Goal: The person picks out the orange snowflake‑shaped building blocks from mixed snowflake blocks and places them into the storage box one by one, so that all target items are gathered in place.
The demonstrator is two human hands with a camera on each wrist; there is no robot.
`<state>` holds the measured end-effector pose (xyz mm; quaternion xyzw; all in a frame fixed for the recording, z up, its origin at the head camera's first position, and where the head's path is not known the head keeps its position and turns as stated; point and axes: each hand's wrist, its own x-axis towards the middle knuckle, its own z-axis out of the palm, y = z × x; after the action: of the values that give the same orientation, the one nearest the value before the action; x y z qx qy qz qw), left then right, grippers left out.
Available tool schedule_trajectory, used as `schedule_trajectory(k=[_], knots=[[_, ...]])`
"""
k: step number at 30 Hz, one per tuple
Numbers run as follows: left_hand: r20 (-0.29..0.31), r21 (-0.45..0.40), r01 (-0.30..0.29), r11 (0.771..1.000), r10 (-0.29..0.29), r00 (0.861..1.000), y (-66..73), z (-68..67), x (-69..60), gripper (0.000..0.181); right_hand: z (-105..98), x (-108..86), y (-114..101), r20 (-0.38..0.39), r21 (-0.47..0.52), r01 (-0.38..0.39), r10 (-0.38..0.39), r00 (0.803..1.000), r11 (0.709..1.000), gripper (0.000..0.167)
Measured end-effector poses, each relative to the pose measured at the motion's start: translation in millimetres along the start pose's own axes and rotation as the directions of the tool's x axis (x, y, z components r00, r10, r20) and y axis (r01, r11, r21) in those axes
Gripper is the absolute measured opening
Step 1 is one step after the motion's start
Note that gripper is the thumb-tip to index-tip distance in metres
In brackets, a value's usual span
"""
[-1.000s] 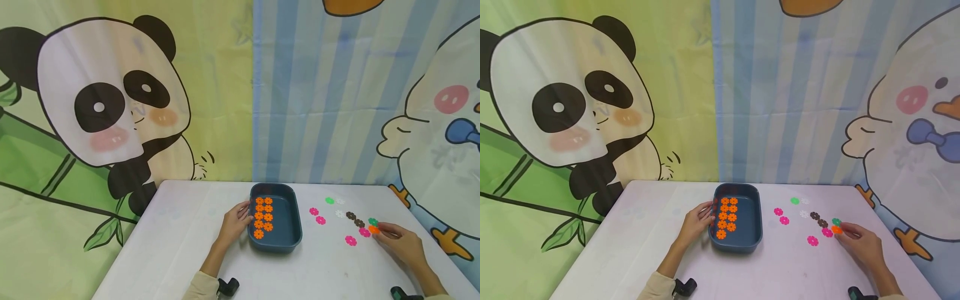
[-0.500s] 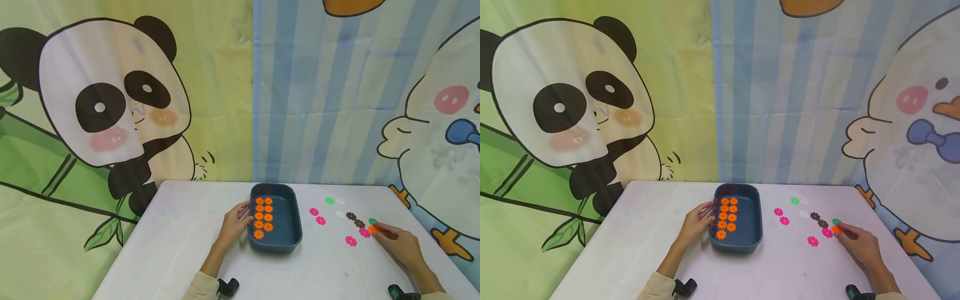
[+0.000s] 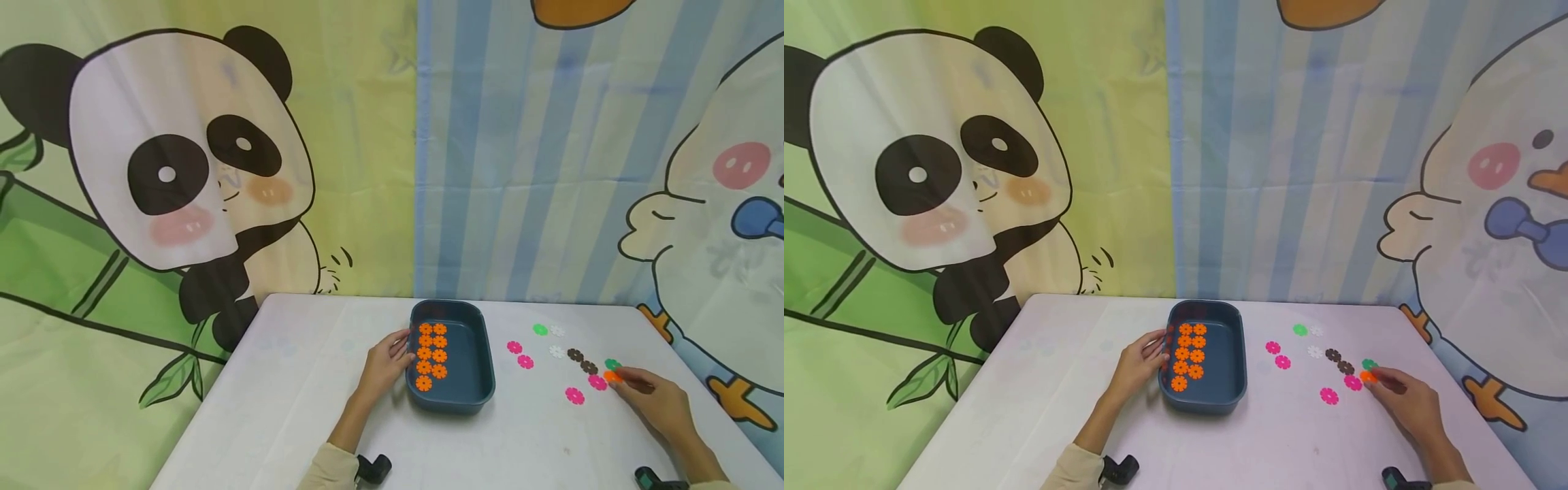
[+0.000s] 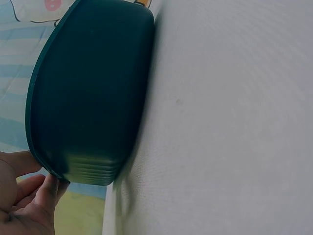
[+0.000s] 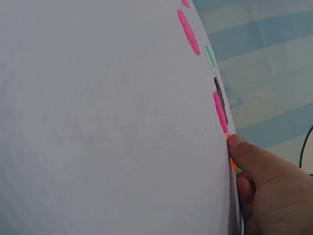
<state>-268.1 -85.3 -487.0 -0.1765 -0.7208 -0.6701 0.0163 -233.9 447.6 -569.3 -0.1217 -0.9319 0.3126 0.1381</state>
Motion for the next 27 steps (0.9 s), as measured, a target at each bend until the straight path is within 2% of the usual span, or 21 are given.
schedule_trajectory(k=[5, 13, 22, 27], knots=[[0.002, -0.006, -0.004, 1.000, 0.004, 1.000, 0.1, 0.2, 0.7, 0.049, -4.9, 3.4, -6.1, 0.048, -0.011, -0.010, 0.010, 0.999, 1.000, 0.068], [-0.008, -0.005, -0.008, 1.000, 0.008, 1.000, -1.3, 0.9, 1.6, 0.048, -13.7, 9.4, -12.5, 0.124, -0.048, 0.029, -0.023, 0.992, 0.998, 0.067], [-0.001, -0.013, -0.006, 1.000, 0.006, 1.000, -1.1, 0.0, 1.2, 0.049, -10.8, 2.4, -17.0, 0.067, -0.026, 0.061, -0.059, 0.996, 0.998, 0.062], [0.002, -0.019, -0.003, 1.000, 0.004, 1.000, -1.3, 0.0, 0.9, 0.049, -9.7, 2.2, -17.3, 0.055, -0.056, 0.140, -0.137, 0.989, 0.989, 0.054]])
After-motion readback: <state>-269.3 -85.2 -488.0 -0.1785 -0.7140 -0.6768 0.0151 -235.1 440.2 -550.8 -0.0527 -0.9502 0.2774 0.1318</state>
